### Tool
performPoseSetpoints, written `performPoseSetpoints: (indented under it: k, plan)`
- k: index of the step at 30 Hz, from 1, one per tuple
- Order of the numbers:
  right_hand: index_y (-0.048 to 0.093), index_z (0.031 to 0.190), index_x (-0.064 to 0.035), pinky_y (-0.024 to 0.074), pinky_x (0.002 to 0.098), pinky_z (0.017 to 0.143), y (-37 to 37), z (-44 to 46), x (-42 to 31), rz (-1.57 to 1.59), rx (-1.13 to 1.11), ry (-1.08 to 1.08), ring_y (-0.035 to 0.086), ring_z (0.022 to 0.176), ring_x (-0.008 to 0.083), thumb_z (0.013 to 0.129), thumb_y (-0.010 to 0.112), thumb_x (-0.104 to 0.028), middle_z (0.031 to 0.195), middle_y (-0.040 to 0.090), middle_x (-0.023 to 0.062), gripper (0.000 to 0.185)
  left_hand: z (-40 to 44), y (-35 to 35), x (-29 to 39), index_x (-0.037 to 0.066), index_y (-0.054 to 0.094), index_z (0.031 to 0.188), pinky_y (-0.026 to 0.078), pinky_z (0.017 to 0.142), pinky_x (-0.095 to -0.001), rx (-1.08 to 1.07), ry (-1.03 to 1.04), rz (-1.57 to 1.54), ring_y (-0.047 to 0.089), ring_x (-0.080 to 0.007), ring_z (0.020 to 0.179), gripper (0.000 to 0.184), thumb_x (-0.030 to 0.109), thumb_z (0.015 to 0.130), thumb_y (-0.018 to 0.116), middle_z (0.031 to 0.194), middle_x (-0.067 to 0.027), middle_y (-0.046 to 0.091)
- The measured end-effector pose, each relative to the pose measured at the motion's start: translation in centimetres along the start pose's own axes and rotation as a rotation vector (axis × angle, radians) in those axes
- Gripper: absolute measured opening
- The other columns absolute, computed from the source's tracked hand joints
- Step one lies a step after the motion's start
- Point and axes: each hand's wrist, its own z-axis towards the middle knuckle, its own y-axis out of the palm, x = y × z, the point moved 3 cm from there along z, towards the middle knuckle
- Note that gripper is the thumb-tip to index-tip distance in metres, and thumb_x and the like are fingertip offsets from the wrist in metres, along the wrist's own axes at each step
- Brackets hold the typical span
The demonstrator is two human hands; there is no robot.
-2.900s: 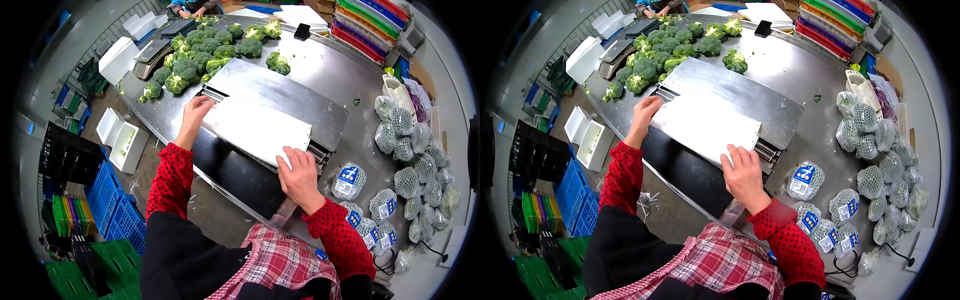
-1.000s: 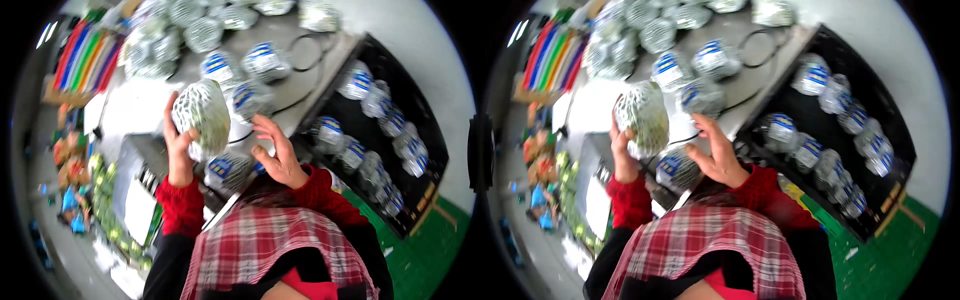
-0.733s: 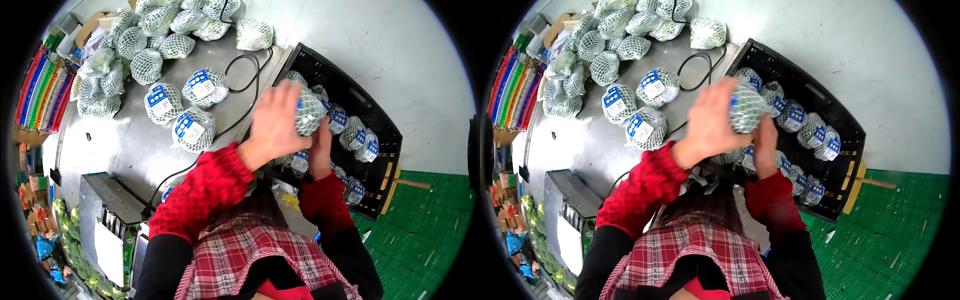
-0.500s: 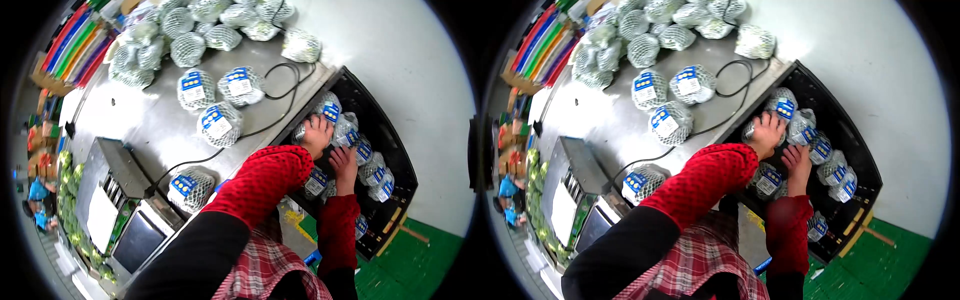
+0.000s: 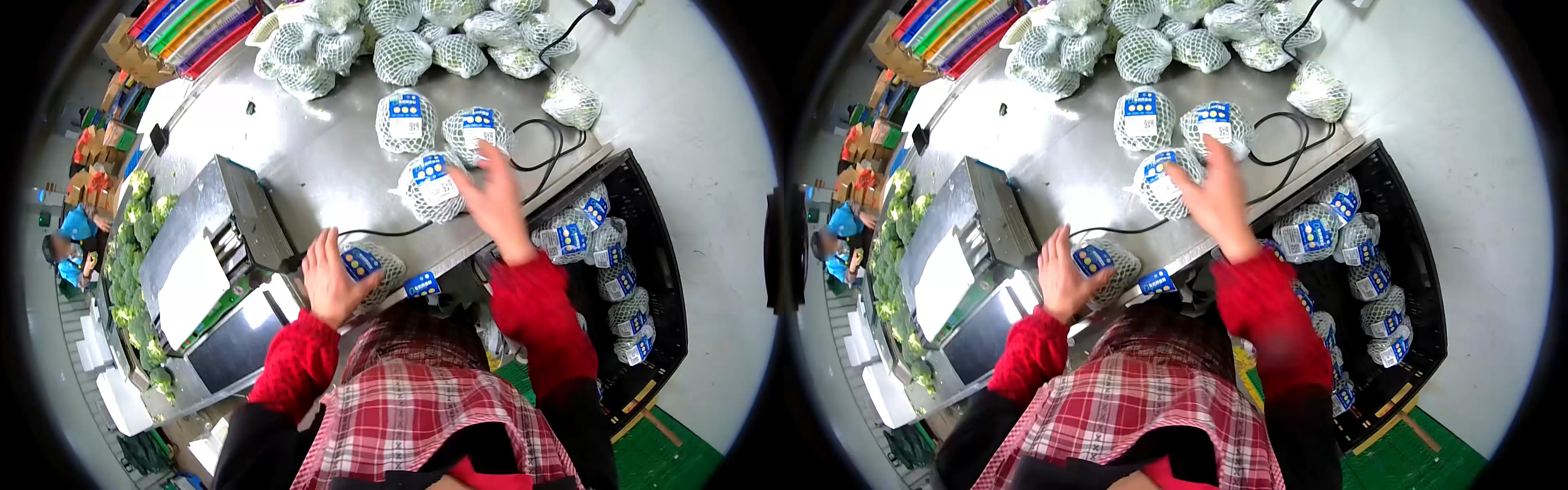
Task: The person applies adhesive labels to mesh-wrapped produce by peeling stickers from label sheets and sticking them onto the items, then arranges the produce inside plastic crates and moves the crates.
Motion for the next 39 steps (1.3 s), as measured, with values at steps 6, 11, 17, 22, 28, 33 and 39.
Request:
performPoseSetpoints:
  k: [6, 11, 17, 22, 28, 33, 39]
  plan:
    - [0.052, 0.128, 0.0069, 0.0451, 0.0422, 0.099, 8.8, 5.1, 6.3, -0.284, -0.466, 0.336, 0.058, 0.118, 0.0375, 0.057, 0.081, -0.065, 0.127, 0.058, 0.0290, 0.105, -1.6, 5.2, -5.7, -0.004, 0.036, 0.140, 0.044, 0.101, -0.0430, -0.168, -0.451, -0.432, 0.053, -0.0343, 0.120, 0.103, 0.037, 0.061, 0.089, 0.133, -0.0215, 0.049]
    - [0.066, 0.111, 0.0055, 0.0513, 0.0339, 0.085, 7.0, 5.5, 4.8, 0.178, -0.698, 0.459, 0.067, 0.094, 0.0238, 0.064, 0.084, -0.047, 0.101, 0.070, 0.0183, 0.072, -0.7, 6.7, -6.7, -0.002, 0.047, 0.133, 0.050, 0.089, -0.0329, -0.029, -0.746, -1.294, 0.061, -0.0199, 0.096, 0.076, 0.011, 0.067, 0.082, 0.107, -0.0103, 0.062]
    - [0.053, 0.129, 0.0052, 0.0462, 0.0329, 0.084, -1.5, 0.0, 1.6, 0.820, -0.441, 0.545, 0.057, 0.104, 0.0232, 0.069, 0.078, -0.052, 0.114, 0.060, 0.0147, 0.086, 3.1, 1.4, 1.9, -0.001, 0.038, 0.143, 0.052, 0.093, -0.0452, -0.216, -0.463, -1.775, 0.059, -0.0326, 0.113, 0.082, 0.050, 0.081, 0.056, 0.131, -0.0175, 0.055]
    - [0.055, 0.127, 0.0006, 0.0497, 0.0346, 0.095, -19.7, -6.8, 5.2, 1.123, 0.102, 0.418, 0.063, 0.107, 0.0212, 0.087, 0.062, -0.034, 0.116, 0.064, 0.0114, 0.053, 9.6, -1.1, 21.1, 0.002, 0.032, 0.147, 0.049, 0.101, -0.0414, -0.691, 0.050, -1.540, 0.057, -0.0285, 0.118, 0.100, 0.013, 0.057, 0.075, 0.131, -0.0159, 0.053]
    - [0.056, 0.128, -0.0033, 0.0508, 0.0392, 0.096, -36.8, -20.1, 17.4, 1.070, 0.718, 0.621, 0.065, 0.107, 0.0247, 0.096, 0.056, -0.032, 0.119, 0.066, 0.0118, 0.043, 9.6, 10.4, 42.9, 0.002, 0.042, 0.138, 0.044, 0.102, -0.0387, -0.638, 0.902, -0.989, 0.051, -0.0273, 0.121, 0.102, 0.019, 0.052, 0.093, 0.132, -0.0162, 0.049]
    - [0.058, 0.123, 0.0030, 0.0472, 0.0333, 0.089, -37.5, -24.2, 28.9, 0.577, 0.700, 0.796, 0.062, 0.099, 0.0198, 0.086, 0.069, -0.030, 0.113, 0.065, 0.0117, 0.051, 5.5, 23.8, 48.0, 0.015, 0.048, 0.138, 0.040, 0.103, -0.0504, -0.578, 1.204, -0.243, 0.042, -0.0409, 0.124, 0.096, 0.044, 0.055, 0.086, 0.147, -0.0139, 0.039]
    - [0.063, 0.119, -0.0010, 0.0470, 0.0325, 0.088, -34.8, -21.3, 30.6, 0.573, 0.633, 0.736, 0.061, 0.101, 0.0187, 0.088, 0.067, -0.032, 0.110, 0.066, 0.0092, 0.043, 4.5, 24.8, 46.5, 0.013, 0.045, 0.140, 0.029, 0.107, -0.0559, -0.502, 1.354, -0.003, 0.036, -0.0398, 0.134, 0.098, 0.048, 0.058, 0.084, 0.150, -0.0173, 0.037]
